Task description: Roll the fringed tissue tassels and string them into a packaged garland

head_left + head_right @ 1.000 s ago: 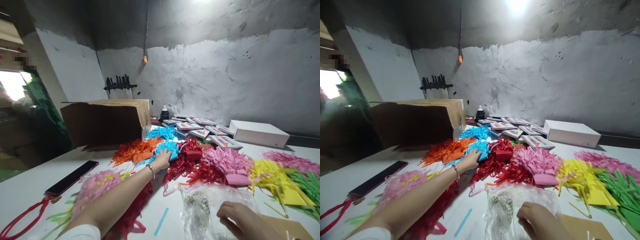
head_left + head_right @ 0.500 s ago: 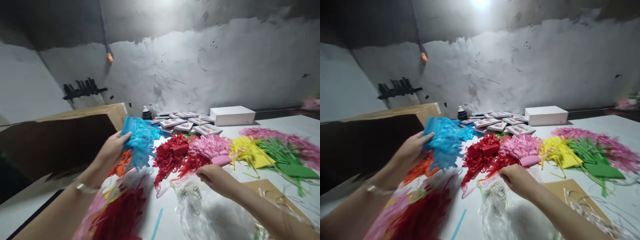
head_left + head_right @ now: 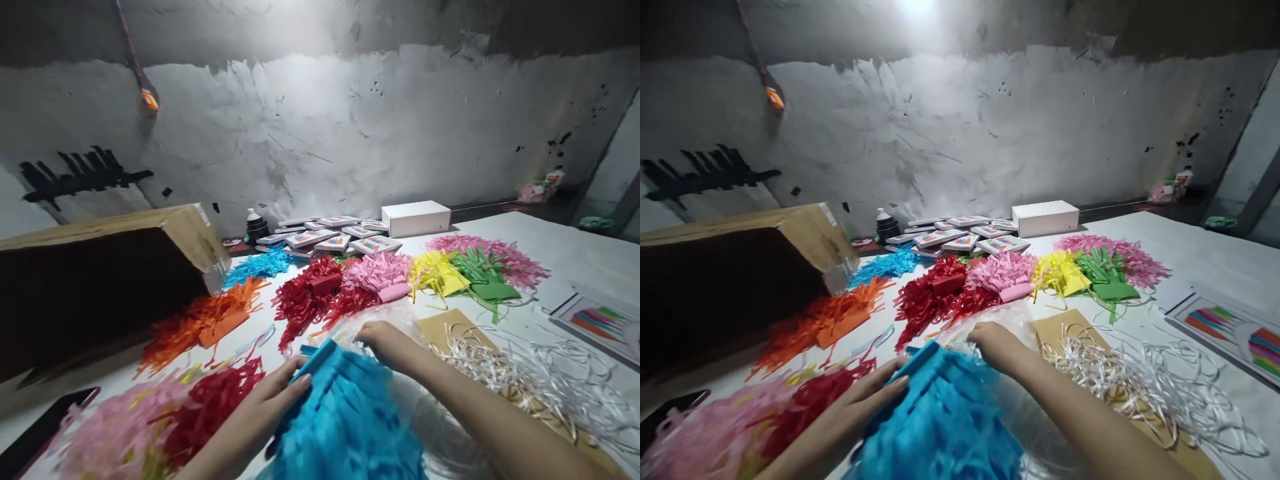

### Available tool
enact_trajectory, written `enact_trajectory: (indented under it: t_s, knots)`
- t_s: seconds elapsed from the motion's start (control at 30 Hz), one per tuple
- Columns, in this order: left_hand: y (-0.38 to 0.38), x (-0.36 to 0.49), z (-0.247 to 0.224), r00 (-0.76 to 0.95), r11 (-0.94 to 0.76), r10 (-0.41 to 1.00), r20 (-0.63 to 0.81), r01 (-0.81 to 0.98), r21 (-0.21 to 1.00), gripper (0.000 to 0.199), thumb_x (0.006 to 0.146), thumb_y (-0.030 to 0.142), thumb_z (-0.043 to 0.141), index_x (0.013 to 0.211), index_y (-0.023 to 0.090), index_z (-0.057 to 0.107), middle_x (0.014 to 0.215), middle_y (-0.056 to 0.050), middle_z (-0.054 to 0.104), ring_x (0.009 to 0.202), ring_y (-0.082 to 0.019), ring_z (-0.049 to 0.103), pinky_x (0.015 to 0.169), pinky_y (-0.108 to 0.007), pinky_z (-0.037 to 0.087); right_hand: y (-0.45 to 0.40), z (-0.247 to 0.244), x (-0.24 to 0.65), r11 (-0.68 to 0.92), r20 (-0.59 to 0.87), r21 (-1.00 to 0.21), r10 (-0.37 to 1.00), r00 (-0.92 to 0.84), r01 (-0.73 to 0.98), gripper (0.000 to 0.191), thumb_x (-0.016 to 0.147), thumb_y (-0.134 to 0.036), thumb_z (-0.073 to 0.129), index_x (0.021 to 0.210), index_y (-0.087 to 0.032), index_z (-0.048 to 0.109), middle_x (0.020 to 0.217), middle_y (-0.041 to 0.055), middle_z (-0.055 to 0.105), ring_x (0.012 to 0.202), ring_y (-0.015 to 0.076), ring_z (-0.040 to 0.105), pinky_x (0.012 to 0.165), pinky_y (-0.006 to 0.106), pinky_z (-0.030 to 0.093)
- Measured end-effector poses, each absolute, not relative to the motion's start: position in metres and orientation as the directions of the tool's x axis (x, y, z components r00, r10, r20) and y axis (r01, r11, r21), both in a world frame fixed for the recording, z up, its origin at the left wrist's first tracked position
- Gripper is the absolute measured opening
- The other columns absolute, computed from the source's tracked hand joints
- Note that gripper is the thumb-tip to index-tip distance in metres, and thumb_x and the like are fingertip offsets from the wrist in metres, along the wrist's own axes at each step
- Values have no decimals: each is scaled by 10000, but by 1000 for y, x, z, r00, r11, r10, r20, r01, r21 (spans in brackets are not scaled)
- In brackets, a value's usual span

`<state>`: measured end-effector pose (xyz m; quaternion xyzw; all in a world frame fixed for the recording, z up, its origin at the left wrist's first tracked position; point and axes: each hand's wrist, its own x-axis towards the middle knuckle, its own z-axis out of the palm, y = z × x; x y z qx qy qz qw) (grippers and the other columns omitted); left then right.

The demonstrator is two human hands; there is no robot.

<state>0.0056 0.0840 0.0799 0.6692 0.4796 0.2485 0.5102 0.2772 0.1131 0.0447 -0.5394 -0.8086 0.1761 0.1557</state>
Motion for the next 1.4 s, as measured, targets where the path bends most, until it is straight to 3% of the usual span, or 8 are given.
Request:
enact_trajectory:
  t_s: [0.13,0.47,0.7,0.83,0.97,1.13,1.23,1.4]
  knots:
    - [63,27,56,352,204,882,-312,312,928,692,746,730,681,1212,227,581,593,84,503,379,-84,440,286,-161,329,143,19,241,255,-37,-357,957,-286,899,323,972,-375,634,1221,-170,613,1223,77,634,1048,215,648,896,434,557]
    - [25,-4,41,313,399,878,-363,-56,915,567,807,544,734,1233,194,603,665,54,561,469,-96,501,393,-195,446,140,18,221,239,-68,-244,963,-262,940,323,969,-381,639,1217,-175,613,1202,73,639,1010,202,655,862,406,567]
    - [13,8,44,459,428,839,-294,-221,876,650,834,715,620,1149,148,666,745,-17,613,553,-135,593,477,-241,528,43,76,214,473,246,-269,876,-415,839,241,1044,-318,450,1022,-201,659,1095,71,646,1057,188,597,952,336,470]
    - [1,19,47,505,420,838,-206,-357,834,545,873,640,642,1175,188,669,760,16,557,616,-103,573,552,-203,524,-19,63,197,779,545,-71,553,-630,623,92,938,-194,569,910,-192,657,839,62,654,765,229,601,705,373,483]
    - [-9,25,44,546,413,818,-182,-338,846,585,849,518,740,1335,228,589,962,-34,614,701,-137,629,646,-283,578,-32,50,203,732,631,-355,647,-428,582,200,977,-141,470,834,-205,596,786,38,620,729,181,600,641,298,479]
    - [-17,24,40,537,330,832,-142,-271,904,777,711,402,885,1387,223,545,1194,-116,608,957,-236,627,635,-266,581,-36,61,218,553,447,-729,831,-332,403,220,960,-255,587,744,-233,562,728,-29,611,671,115,608,600,210,476]
    - [-19,21,40,497,272,857,-132,-219,937,795,743,444,853,1424,221,510,1262,-135,582,956,-242,616,627,-286,592,-34,60,229,511,414,-780,854,-315,361,164,989,-332,550,878,-264,649,823,-28,670,759,121,654,685,213,513]
    - [-21,9,29,465,260,873,-150,-182,948,766,759,509,818,1396,187,537,1038,-85,641,698,-148,600,487,-208,494,5,38,261,358,379,-660,918,-118,660,269,1003,-401,485,1032,-237,696,1005,46,723,914,193,696,790,300,551]
